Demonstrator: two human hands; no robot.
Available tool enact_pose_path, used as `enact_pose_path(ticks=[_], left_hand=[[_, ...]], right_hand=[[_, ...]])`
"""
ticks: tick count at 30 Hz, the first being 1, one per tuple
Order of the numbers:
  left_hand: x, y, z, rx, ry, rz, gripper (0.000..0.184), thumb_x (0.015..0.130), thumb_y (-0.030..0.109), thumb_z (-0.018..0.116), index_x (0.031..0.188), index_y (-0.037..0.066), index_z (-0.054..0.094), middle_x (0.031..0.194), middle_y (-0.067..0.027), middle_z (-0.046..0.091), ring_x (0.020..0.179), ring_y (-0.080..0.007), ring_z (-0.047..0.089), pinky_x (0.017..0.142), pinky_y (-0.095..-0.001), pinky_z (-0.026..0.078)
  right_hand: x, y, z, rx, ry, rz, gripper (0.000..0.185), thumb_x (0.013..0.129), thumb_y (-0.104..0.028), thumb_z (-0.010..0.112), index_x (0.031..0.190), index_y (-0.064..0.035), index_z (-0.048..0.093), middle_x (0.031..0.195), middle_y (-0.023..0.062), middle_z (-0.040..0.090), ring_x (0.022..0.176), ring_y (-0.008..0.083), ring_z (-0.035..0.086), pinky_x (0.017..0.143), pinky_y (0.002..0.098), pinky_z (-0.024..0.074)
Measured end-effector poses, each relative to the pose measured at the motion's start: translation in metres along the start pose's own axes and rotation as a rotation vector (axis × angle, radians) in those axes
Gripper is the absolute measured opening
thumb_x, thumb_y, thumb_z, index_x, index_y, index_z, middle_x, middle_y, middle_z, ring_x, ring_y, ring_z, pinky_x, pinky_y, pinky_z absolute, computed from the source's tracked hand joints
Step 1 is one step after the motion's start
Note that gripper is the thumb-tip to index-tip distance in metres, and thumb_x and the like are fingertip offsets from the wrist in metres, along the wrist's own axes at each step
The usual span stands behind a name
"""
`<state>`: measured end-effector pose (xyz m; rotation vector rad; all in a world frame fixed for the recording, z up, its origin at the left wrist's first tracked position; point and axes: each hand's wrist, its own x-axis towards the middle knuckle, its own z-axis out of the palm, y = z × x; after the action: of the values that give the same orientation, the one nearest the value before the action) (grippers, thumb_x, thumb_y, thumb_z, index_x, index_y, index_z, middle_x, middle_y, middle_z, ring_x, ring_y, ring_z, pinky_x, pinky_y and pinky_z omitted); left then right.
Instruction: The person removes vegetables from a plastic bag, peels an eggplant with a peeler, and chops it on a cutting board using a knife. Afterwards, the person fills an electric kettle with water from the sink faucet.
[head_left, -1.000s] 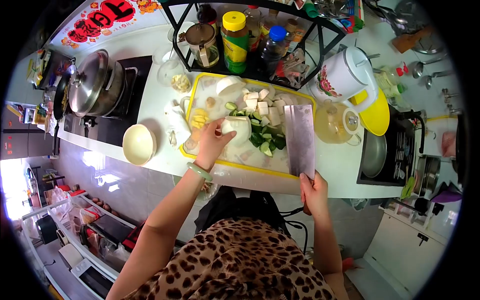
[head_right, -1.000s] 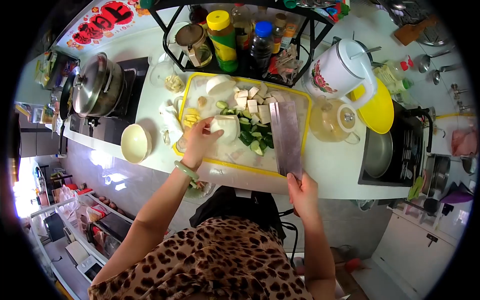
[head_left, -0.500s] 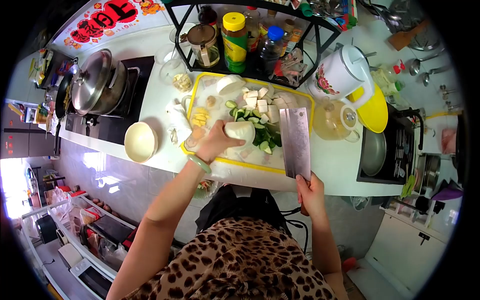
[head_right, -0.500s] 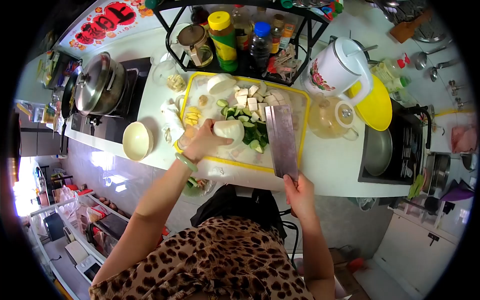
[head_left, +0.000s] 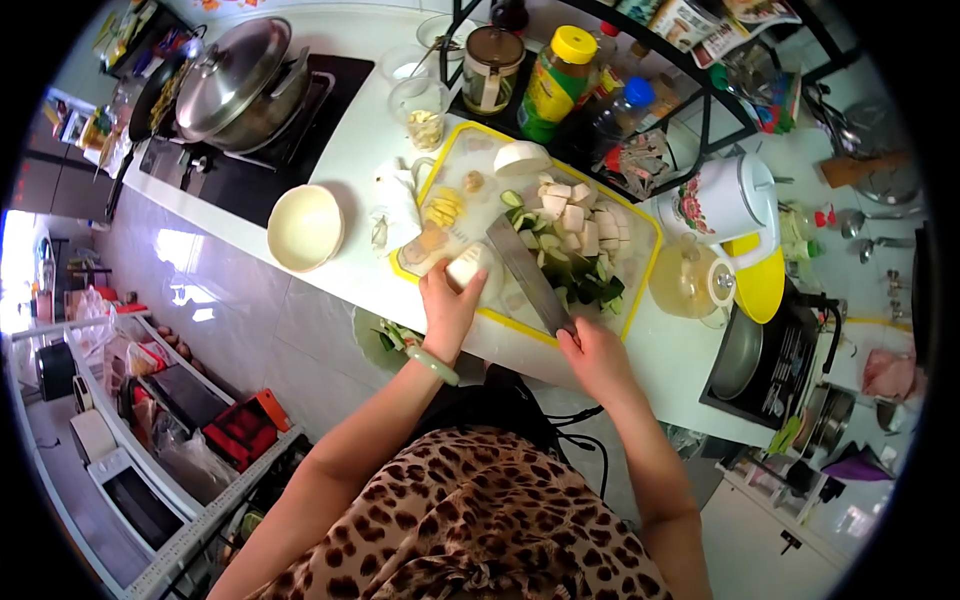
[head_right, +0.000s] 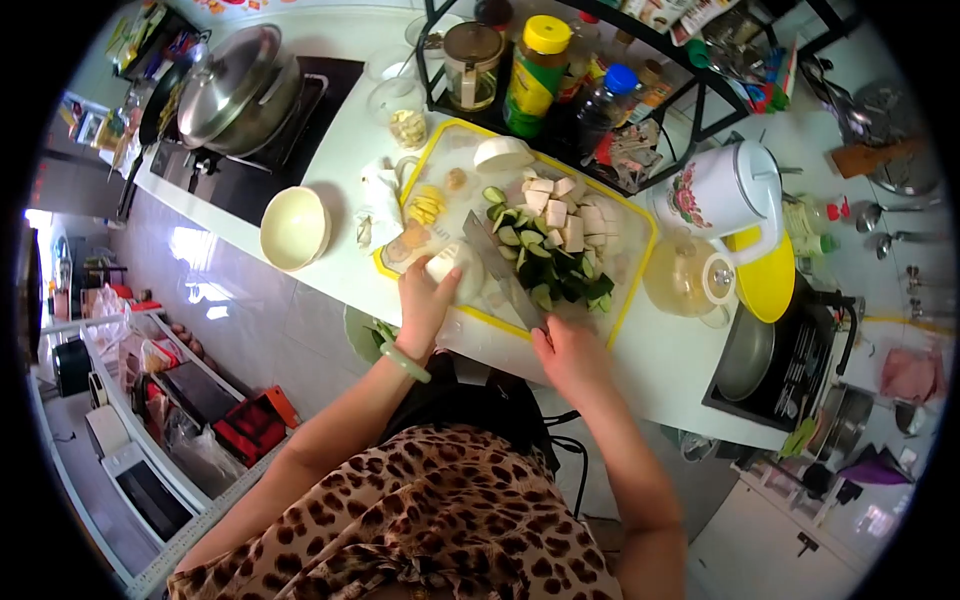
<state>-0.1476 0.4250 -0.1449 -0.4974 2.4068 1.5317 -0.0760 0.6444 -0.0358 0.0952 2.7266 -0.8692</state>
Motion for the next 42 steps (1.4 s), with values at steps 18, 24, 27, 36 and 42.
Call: enact_pose_path(ticks=[18, 24, 27, 36, 42], left_hand=[[-0.005, 0.002, -0.036, 0.313, -0.183, 0.541, 0.080, 0.071, 0.016, 0.081, 0.139, 0.002, 0.041, 0.136, -0.0191, 0.048, 0.123, -0.0389, 0.046, 0.103, -0.0422, 0.043], [-0.002, -0.003, -0.035, 0.300, -0.181, 0.560, 0.079, 0.072, 0.016, 0.081, 0.138, 0.001, 0.041, 0.135, -0.0199, 0.048, 0.124, -0.0387, 0.045, 0.105, -0.0423, 0.040], [-0.002, -0.005, -0.033, 0.284, -0.169, 0.559, 0.079, 0.072, 0.016, 0.080, 0.139, 0.001, 0.041, 0.135, -0.0203, 0.047, 0.123, -0.0391, 0.045, 0.105, -0.0427, 0.040], [-0.007, -0.002, -0.027, 0.294, -0.112, 0.531, 0.084, 0.071, 0.015, 0.080, 0.142, 0.000, 0.037, 0.137, -0.0222, 0.046, 0.122, -0.0398, 0.046, 0.103, -0.0427, 0.042], [-0.010, 0.002, -0.035, 0.270, -0.139, 0.556, 0.084, 0.070, 0.014, 0.081, 0.140, 0.000, 0.038, 0.137, -0.0226, 0.045, 0.125, -0.0403, 0.045, 0.105, -0.0427, 0.042]], right_hand=[[0.038, -0.056, -0.034, -0.226, -0.348, 0.006, 0.023, 0.094, -0.021, 0.055, 0.087, 0.0014, 0.052, 0.079, 0.0236, 0.062, 0.077, 0.0440, 0.061, 0.069, 0.0524, 0.0473], [0.065, -0.049, -0.014, -0.293, -0.462, 0.058, 0.023, 0.096, -0.025, 0.052, 0.092, -0.0015, 0.054, 0.079, 0.0219, 0.064, 0.076, 0.0426, 0.062, 0.067, 0.0523, 0.0488], [0.053, -0.007, 0.041, -0.352, -0.304, -0.010, 0.021, 0.096, -0.025, 0.051, 0.096, -0.0048, 0.055, 0.073, 0.0200, 0.065, 0.069, 0.0408, 0.063, 0.062, 0.0520, 0.0493], [0.062, -0.031, -0.006, -0.276, -0.231, -0.101, 0.020, 0.094, -0.025, 0.055, 0.094, -0.0048, 0.058, 0.076, 0.0192, 0.065, 0.073, 0.0401, 0.064, 0.063, 0.0506, 0.0491], [0.047, -0.051, -0.044, -0.034, -0.207, 0.038, 0.021, 0.093, -0.019, 0.060, 0.100, 0.0009, 0.060, 0.076, 0.0165, 0.065, 0.066, 0.0295, 0.061, 0.061, 0.0380, 0.0476]])
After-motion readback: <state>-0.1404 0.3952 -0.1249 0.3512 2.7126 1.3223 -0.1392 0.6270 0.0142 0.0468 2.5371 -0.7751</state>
